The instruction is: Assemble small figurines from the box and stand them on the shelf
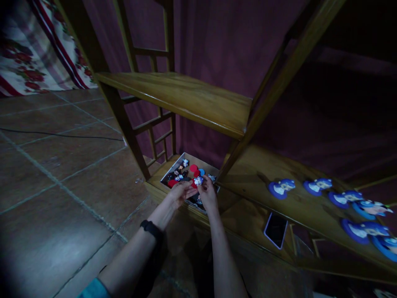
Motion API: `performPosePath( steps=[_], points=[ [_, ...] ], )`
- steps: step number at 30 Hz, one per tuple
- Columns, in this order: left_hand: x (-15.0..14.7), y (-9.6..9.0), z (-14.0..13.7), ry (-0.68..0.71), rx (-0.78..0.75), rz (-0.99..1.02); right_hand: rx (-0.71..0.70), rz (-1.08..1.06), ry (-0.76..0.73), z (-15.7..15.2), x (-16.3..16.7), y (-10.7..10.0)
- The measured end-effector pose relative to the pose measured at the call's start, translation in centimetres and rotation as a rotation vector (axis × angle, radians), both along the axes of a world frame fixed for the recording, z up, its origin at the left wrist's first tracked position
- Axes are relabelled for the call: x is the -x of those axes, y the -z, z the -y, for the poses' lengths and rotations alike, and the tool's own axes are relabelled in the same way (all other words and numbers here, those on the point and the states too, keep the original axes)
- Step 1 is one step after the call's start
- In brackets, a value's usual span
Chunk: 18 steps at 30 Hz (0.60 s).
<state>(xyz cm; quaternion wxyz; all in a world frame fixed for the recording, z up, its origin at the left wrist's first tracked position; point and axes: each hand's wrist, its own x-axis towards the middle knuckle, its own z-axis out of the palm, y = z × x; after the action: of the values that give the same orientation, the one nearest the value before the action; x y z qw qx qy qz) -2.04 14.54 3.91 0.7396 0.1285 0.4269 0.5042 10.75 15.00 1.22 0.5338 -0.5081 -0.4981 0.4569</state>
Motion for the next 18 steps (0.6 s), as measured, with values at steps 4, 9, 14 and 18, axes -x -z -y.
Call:
performPosePath(
  steps=[4, 9, 14, 18],
  points=[
    [0.2, 0.1, -0.1, 0.059, 0.102, 0.121, 0.016, 0.018, -0.004, 0.0, -0.1, 0.0],
    [-0.1, 0.3, -0.1, 0.011, 0.138, 0.17, 0.043, 0.019, -0.027, -0.2, 0.2, 0.2],
    [-0.1, 0.8, -0.1, 0.009, 0.134, 0.159, 0.08, 0.034, -0.031, -0.1, 0.2, 0.3],
    [0.0, 1.2, 0.0, 0.007, 0.106, 0.162, 0.104, -0.006, 0.0, 0.0, 0.3, 0.3]
  ],
)
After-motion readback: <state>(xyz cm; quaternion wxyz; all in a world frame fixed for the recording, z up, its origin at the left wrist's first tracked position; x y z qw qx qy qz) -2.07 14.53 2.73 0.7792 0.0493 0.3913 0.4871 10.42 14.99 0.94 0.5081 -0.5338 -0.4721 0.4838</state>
